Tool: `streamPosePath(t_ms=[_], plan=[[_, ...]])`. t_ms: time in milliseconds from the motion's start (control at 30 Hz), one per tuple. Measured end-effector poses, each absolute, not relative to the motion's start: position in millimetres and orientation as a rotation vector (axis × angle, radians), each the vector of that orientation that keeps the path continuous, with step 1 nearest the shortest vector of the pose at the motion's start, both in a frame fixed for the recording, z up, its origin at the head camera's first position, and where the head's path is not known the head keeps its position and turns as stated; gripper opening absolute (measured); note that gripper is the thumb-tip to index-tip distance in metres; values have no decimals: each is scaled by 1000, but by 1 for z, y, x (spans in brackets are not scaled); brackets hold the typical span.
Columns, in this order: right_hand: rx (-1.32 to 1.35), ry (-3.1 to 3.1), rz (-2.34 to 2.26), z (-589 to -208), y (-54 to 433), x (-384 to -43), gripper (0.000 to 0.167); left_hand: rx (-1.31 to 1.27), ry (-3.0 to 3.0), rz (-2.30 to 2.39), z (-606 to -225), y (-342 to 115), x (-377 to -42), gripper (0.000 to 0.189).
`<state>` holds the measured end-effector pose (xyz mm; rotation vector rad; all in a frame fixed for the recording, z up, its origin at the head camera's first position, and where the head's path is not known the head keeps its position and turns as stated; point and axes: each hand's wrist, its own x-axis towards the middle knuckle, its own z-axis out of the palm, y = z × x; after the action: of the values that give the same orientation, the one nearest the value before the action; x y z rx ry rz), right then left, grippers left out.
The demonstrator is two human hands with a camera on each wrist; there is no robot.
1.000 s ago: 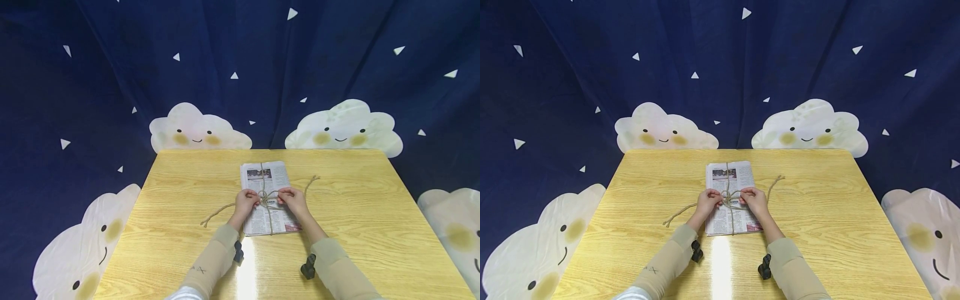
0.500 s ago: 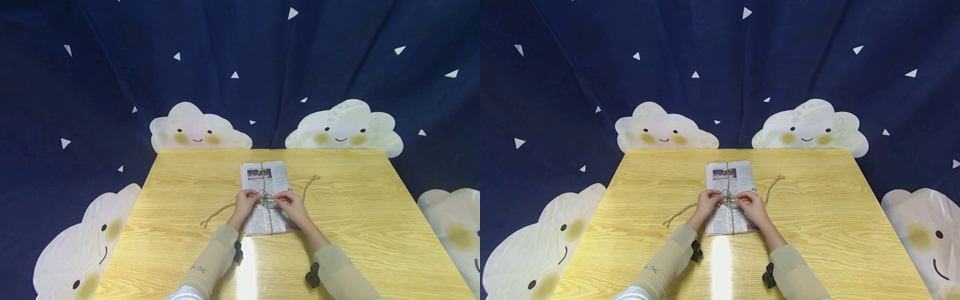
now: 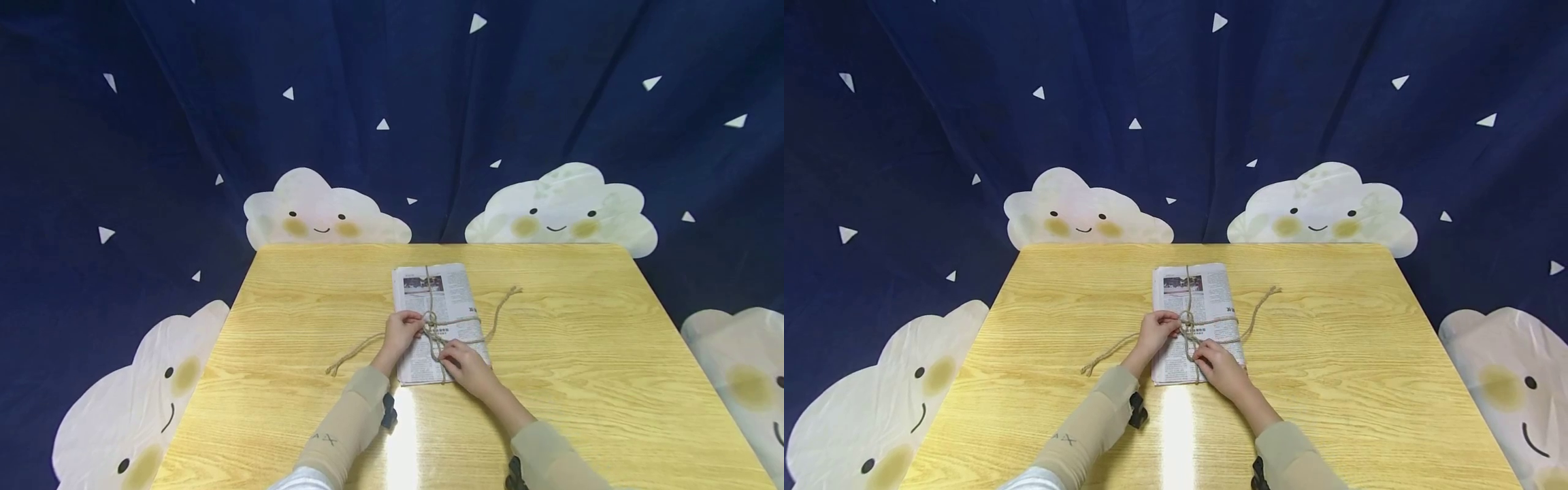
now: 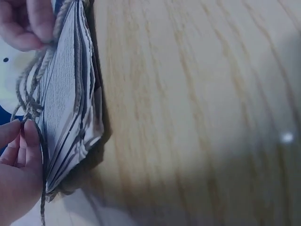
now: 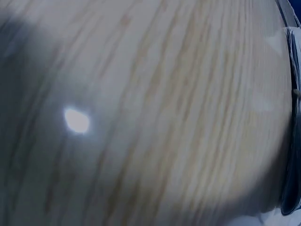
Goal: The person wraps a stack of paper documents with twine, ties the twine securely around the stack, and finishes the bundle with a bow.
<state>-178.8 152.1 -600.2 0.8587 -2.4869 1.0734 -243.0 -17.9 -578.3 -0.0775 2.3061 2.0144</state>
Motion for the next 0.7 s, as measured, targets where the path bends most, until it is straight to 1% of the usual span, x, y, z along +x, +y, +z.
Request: streamPosePath(t_ms=[167,267,333,433,567,633,700], plan=[[787,-2478,1116,-601,151,-179,13,-58,2306,2004,-580,-17,-243,12],[641,-2404,1213,-598,154,-182,11,-33,2276,2023,-572,-18,-239,13],[440,-2347,1221,-594,158,-185,9,-17,2262,2028,-560,-18,-233,14],[56,-2313,1183,-587,168,-191,8,19,2273,2031,-548,-19,-227,15],[-387,-2395,1205,-580,181,-196,24,8,2273,2024,-543,-19,-223,16],[-533,-2456,1257,-579,185,-196,32,3,2251,2027,-545,-19,-226,17],[-641,-2487,1320,-578,187,-196,34,-1,2230,2037,-548,-20,-229,17]])
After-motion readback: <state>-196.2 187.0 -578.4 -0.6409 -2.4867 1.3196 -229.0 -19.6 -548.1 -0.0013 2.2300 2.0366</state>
